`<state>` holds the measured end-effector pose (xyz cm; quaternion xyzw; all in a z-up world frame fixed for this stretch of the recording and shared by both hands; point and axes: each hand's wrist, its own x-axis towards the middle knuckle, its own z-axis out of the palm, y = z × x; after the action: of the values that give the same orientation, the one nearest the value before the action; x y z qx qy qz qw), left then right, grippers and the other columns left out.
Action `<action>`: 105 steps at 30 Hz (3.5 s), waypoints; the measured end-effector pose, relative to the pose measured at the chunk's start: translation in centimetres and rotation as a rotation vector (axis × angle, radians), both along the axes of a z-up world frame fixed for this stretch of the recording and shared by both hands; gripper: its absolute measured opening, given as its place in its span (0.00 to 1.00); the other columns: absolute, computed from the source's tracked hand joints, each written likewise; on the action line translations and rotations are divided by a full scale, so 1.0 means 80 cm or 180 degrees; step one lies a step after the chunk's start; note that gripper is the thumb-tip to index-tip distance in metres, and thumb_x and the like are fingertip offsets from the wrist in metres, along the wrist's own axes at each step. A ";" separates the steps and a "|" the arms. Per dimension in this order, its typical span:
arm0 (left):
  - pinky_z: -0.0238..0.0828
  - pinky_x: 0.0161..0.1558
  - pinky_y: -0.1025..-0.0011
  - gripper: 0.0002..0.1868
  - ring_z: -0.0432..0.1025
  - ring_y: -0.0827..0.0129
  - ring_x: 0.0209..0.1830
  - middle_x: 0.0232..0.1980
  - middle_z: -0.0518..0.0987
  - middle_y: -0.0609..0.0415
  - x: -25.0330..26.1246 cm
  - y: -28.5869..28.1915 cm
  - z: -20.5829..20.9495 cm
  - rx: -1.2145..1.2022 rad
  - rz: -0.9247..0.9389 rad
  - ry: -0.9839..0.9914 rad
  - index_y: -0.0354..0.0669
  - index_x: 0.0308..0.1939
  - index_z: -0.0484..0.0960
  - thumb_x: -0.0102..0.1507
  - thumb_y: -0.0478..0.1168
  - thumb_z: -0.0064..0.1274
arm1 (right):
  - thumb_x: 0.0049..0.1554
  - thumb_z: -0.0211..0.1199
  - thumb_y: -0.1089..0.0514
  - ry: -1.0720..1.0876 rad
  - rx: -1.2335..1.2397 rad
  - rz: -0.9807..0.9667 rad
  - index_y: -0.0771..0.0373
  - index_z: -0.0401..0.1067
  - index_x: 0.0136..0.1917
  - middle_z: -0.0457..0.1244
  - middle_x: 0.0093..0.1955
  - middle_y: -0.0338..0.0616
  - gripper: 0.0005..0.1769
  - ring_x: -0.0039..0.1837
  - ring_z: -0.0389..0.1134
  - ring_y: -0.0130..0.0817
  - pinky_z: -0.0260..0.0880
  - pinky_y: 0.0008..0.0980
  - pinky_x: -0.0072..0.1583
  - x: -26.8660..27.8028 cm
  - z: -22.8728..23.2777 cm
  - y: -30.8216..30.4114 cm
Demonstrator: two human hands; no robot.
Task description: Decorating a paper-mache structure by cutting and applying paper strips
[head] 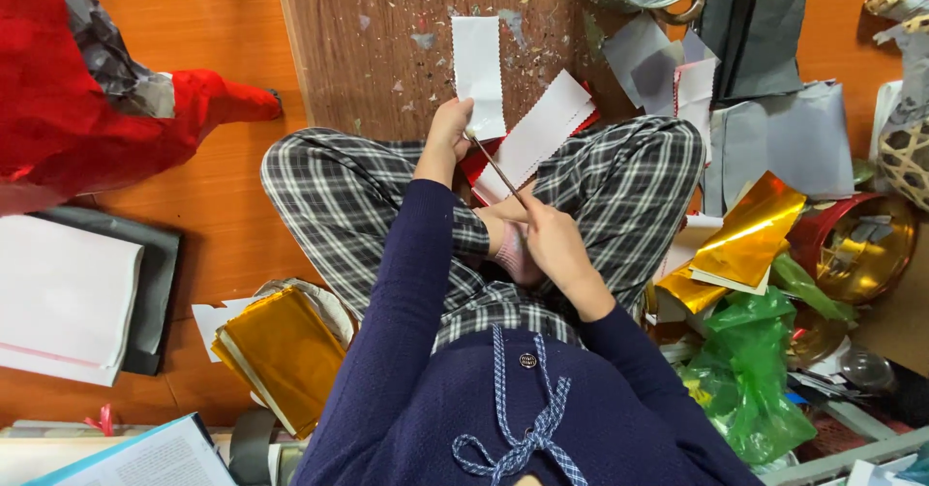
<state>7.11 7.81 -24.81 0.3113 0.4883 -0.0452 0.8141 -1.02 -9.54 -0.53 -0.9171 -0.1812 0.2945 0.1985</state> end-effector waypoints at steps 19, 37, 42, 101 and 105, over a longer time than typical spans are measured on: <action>0.63 0.60 0.43 0.29 0.62 0.44 0.67 0.64 0.67 0.27 -0.006 -0.014 0.060 0.0335 -0.0619 0.0319 0.32 0.67 0.64 0.64 0.39 0.52 | 0.55 0.49 0.66 -0.0643 -0.0307 0.0085 0.53 0.58 0.74 0.65 0.46 0.58 0.33 0.48 0.70 0.60 0.71 0.56 0.50 0.100 -0.049 0.038; 0.66 0.54 0.36 0.31 0.62 0.41 0.66 0.65 0.66 0.28 -0.005 -0.005 0.022 -0.0116 -0.0403 0.0396 0.36 0.70 0.60 0.64 0.39 0.51 | 0.60 0.49 0.59 -0.1582 0.0354 0.0257 0.42 0.65 0.68 0.59 0.39 0.38 0.24 0.38 0.69 0.45 0.73 0.39 0.42 0.107 -0.097 0.043; 0.64 0.56 0.36 0.33 0.58 0.39 0.68 0.67 0.63 0.27 0.000 -0.009 0.043 -0.0103 -0.0407 0.0458 0.33 0.71 0.58 0.65 0.39 0.50 | 0.60 0.52 0.57 -0.1366 0.0157 -0.0171 0.41 0.69 0.65 0.59 0.39 0.44 0.21 0.40 0.69 0.50 0.73 0.46 0.42 0.099 -0.071 0.002; 0.35 0.63 0.26 0.20 0.57 0.37 0.66 0.63 0.69 0.34 -0.095 0.282 0.232 0.5900 -0.5504 0.4273 0.34 0.59 0.74 0.65 0.39 0.45 | 0.54 0.66 0.68 0.0329 0.3110 -0.0910 0.57 0.73 0.49 0.66 0.47 0.35 0.11 0.49 0.66 0.23 0.69 0.28 0.56 0.152 -0.094 -0.040; 0.50 0.56 0.24 0.20 0.64 0.35 0.57 0.53 0.74 0.32 -0.121 0.295 0.222 0.6154 -0.5997 0.4656 0.33 0.51 0.78 0.55 0.33 0.59 | 0.55 0.67 0.64 0.0321 0.2836 -0.0756 0.57 0.74 0.48 0.66 0.41 0.34 0.08 0.45 0.64 0.21 0.66 0.25 0.53 0.139 -0.072 -0.036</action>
<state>-2.60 31.38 -7.02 0.8013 0.2425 -0.3417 -0.4271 10.08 -12.40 -6.31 -0.7414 -0.1738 0.2074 0.6141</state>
